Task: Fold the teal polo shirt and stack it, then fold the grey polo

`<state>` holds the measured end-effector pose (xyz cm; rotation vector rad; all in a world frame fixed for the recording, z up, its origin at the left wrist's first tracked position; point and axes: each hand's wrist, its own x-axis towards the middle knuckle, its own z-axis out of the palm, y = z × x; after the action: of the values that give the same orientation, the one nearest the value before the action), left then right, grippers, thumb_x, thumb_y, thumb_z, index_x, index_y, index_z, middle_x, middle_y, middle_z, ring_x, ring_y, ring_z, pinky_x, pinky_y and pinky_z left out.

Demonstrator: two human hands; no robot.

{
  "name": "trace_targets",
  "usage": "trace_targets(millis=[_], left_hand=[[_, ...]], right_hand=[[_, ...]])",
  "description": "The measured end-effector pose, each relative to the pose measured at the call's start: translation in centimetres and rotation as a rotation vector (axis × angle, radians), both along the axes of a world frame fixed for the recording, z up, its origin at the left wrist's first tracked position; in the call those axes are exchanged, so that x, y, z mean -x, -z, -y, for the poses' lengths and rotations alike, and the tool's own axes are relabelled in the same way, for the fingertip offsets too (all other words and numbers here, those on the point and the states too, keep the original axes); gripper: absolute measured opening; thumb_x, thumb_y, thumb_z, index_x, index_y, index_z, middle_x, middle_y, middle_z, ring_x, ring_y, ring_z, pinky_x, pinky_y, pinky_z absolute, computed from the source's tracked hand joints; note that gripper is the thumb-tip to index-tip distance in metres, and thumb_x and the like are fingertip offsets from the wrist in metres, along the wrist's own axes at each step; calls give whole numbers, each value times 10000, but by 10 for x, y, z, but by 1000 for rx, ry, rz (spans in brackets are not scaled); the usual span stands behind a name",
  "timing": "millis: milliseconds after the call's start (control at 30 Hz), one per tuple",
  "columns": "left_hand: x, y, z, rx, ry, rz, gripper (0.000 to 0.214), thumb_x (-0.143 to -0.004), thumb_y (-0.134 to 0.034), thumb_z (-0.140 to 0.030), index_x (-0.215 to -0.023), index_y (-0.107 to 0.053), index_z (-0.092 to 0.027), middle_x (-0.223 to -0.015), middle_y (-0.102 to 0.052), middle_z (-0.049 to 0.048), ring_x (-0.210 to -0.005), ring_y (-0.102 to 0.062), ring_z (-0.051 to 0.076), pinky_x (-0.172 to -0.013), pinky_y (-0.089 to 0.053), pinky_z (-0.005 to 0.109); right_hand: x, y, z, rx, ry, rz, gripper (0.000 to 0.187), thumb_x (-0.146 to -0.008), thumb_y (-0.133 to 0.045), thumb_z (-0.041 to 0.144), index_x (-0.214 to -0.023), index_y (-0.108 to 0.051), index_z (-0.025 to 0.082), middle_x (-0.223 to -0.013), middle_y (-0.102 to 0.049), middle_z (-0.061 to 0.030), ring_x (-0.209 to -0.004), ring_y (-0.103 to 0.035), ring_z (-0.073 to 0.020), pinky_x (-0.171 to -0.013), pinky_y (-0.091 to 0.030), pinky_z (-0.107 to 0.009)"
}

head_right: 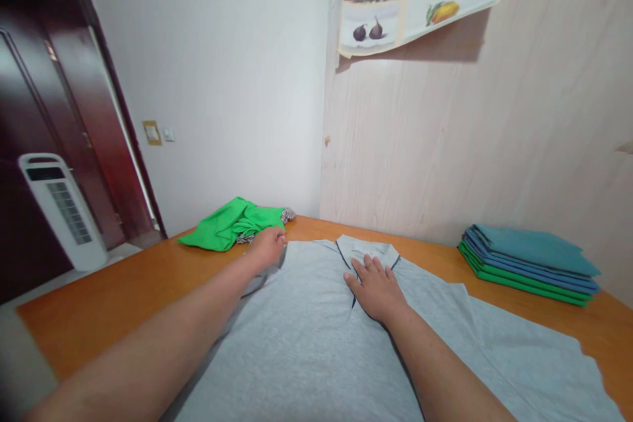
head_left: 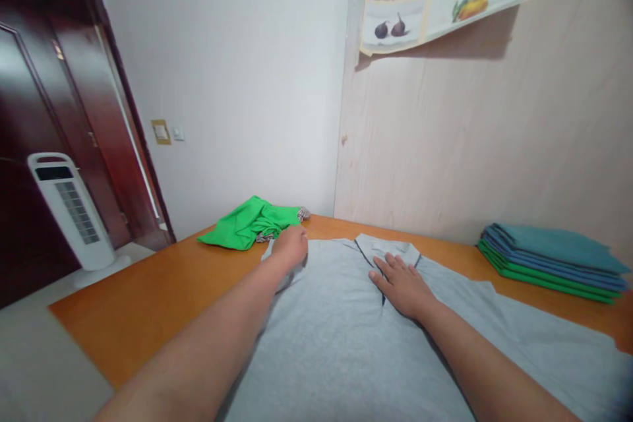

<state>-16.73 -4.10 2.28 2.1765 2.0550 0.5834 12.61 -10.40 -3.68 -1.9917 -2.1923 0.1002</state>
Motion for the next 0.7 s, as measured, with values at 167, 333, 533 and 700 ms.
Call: trace_targets(millis=[167, 333, 533, 700], left_hand=[[41, 13, 0, 19, -99, -177, 298, -868, -552, -350, -1075, -680, -178, -1181, -653, 176, -1155, -572, 354, -940, -440, 446], [49, 18, 5, 10, -121, -235, 308, -865, -528, -397, -1057, -681, -211, -1252, -622, 148, -1200, -530, 354, -955, -419, 475], [50, -3, 14, -17, -143, -274, 272, -902, -449, -339, -1025, -660, -219, -1067, -719, 123, -1026, -626, 290, -982, -358, 494], [47, -16, 8, 49, -159, -327, 219, -771, -622, -214, -979, -682, -183, -1047, -730, 175, -1032, -645, 356, -1001, -312, 554]], right_hand=[[-1, 5, -3, -16, 0, -3, 699, -969, -241, 660, -1545, -351, 279, -1641, -227, -104, -1508, -163, -328, -1178, -184, -546], [-3, 10, -6, -28, 1, -14, 690, -965, -272, 654, -1537, -367, 278, -1638, -236, -101, -1509, -156, -328, -1178, -174, -554], [-2, 8, -4, -30, 7, -6, 692, -966, -266, 654, -1539, -365, 278, -1638, -239, -95, -1508, -166, -320, -1184, -168, -539], [-1, 6, -3, -32, 13, 1, 684, -969, -270, 650, -1535, -375, 279, -1635, -246, -98, -1507, -169, -320, -1182, -178, -533]])
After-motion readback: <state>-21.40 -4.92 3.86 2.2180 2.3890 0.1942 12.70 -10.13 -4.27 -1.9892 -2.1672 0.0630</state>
